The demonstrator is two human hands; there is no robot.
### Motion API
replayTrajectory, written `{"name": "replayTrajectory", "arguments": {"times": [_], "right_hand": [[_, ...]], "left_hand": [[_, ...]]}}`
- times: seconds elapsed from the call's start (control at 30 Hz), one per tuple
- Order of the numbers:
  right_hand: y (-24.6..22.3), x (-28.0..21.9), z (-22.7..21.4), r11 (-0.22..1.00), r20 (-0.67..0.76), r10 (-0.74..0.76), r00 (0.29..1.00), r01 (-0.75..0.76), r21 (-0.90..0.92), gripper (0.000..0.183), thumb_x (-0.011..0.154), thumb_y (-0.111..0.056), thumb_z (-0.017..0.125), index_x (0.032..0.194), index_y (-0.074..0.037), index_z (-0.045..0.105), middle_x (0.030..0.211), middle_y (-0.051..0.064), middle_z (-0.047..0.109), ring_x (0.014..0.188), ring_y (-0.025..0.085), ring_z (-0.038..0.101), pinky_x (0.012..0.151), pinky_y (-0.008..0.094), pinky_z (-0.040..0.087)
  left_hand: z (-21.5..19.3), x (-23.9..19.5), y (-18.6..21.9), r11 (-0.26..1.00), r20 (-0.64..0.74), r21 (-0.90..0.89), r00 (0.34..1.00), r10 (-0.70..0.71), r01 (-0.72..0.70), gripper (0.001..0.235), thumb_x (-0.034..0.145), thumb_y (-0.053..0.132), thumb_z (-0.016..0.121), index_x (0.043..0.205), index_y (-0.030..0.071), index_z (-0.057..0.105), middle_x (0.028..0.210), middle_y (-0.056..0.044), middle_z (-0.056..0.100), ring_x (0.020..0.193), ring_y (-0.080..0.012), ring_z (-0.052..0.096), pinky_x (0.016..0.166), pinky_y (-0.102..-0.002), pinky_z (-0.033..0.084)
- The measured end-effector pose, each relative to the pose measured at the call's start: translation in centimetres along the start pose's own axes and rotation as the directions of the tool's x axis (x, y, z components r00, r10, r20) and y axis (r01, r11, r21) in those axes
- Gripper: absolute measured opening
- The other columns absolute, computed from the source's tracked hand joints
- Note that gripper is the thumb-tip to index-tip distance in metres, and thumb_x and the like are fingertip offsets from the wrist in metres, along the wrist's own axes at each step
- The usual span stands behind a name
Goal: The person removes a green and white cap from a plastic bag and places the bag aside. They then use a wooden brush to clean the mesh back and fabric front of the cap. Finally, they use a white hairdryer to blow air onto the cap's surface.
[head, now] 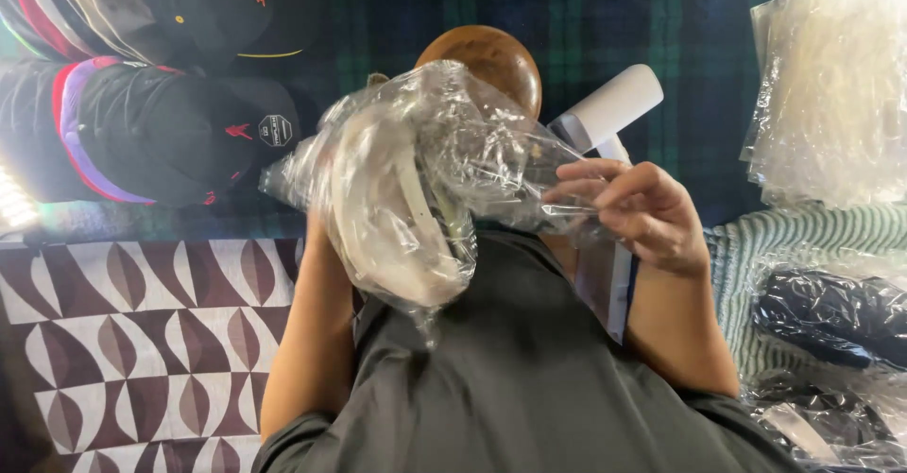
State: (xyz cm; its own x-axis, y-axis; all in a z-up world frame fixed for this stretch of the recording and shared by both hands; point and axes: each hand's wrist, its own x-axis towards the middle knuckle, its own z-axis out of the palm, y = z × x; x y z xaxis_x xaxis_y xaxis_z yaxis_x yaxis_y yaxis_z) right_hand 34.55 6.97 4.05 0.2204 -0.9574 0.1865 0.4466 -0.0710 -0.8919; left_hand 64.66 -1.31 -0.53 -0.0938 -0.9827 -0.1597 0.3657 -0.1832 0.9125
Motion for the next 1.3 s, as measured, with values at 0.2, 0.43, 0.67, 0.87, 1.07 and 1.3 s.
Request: {"name": "replayTrajectory", "arguments": {"times": [0.2, 0.43, 0.67, 0.87, 1.07, 1.3], "right_hand": [[0.7, -0.6, -2.2, 0.982, -0.134, 0.049, 0.99, -0.072, -0.173, 0.01, 0.097, 0.002, 0.055, 0.105, 0.005, 0.051, 0.129, 0.043, 0.061, 0.111, 0.045, 0.073, 0.064, 0.031, 0.06], [-1.2, -1.6, -1.8, 0.955, -0.174, -0.023, 0.985, -0.029, -0.295, 0.006, 0.094, 0.006, 0.058, 0.098, 0.01, 0.057, 0.104, 0.038, 0.071, 0.094, 0.038, 0.078, 0.069, 0.037, 0.064], [-1.8, -2.0, -8.8, 0.773, -0.339, -0.22, 0.915, -0.049, -0.632, 0.021, 0.098, 0.009, 0.061, 0.109, -0.008, 0.057, 0.118, 0.013, 0.066, 0.106, 0.021, 0.066, 0.096, 0.032, 0.057], [0.2, -0.9, -6.1, 0.925, -0.879, -0.21, 0.428, -0.203, -0.32, 0.027, 0.095, -0.028, 0.054, 0.119, -0.02, 0.06, 0.12, 0.0, 0.06, 0.114, 0.023, 0.058, 0.1, 0.041, 0.04], [5.2, -2.1, -6.3, 0.988, -0.737, 0.081, 0.671, -0.151, -0.029, 0.053, 0.101, -0.028, 0.062, 0.149, -0.018, 0.043, 0.144, 0.006, 0.043, 0.107, 0.029, 0.064, 0.077, 0.039, 0.061], [11.9, -2.8, -7.8, 0.957, -0.82, -0.083, 0.566, -0.184, -0.224, 0.068, 0.081, 0.021, 0.067, 0.142, -0.007, 0.055, 0.124, 0.005, 0.056, 0.091, 0.01, 0.07, 0.087, 0.019, 0.065]], "left_hand": [[0.9, -6.6, 6.0, 0.997, 0.051, 0.058, 0.998, 0.039, -0.041, 0.109, 0.089, 0.085, 0.023, 0.158, 0.0, 0.028, 0.155, -0.029, 0.043, 0.14, -0.0377, 0.049, 0.119, -0.052, 0.041], [-7.6, -8.1, 3.0, 0.847, -0.064, 0.528, 0.997, -0.031, 0.061, 0.056, 0.091, 0.016, 0.077, 0.14, 0.005, 0.055, 0.119, -0.012, 0.068, 0.114, -0.0217, 0.066, 0.106, -0.043, 0.052], [-5.8, -8.8, 10.5, 0.853, 0.231, 0.482, 0.968, 0.097, -0.201, 0.051, 0.088, 0.018, 0.068, 0.13, -0.01, 0.057, 0.139, -0.029, 0.06, 0.13, -0.0344, 0.061, 0.114, -0.042, 0.052], [-3.5, -8.0, 7.6, 0.161, 0.681, 0.482, 0.484, 0.55, -0.861, 0.024, 0.104, 0.004, 0.066, 0.128, 0.006, 0.062, 0.14, -0.03, 0.053, 0.132, -0.055, 0.056, 0.112, -0.066, 0.055], [-4.9, -4.7, -1.2, -0.178, 0.74, 0.431, 0.234, 0.63, -0.885, 0.034, 0.108, 0.026, 0.047, 0.122, 0.036, 0.076, 0.14, -0.014, 0.066, 0.134, -0.0427, 0.056, 0.108, -0.058, 0.046], [-13.2, -5.4, -12.4, 0.951, 0.025, 0.156, 0.964, 0.266, -0.267, 0.108, 0.094, 0.001, 0.076, 0.168, 0.025, 0.001, 0.156, -0.013, 0.035, 0.135, -0.0316, 0.05, 0.109, -0.05, 0.05]]}}
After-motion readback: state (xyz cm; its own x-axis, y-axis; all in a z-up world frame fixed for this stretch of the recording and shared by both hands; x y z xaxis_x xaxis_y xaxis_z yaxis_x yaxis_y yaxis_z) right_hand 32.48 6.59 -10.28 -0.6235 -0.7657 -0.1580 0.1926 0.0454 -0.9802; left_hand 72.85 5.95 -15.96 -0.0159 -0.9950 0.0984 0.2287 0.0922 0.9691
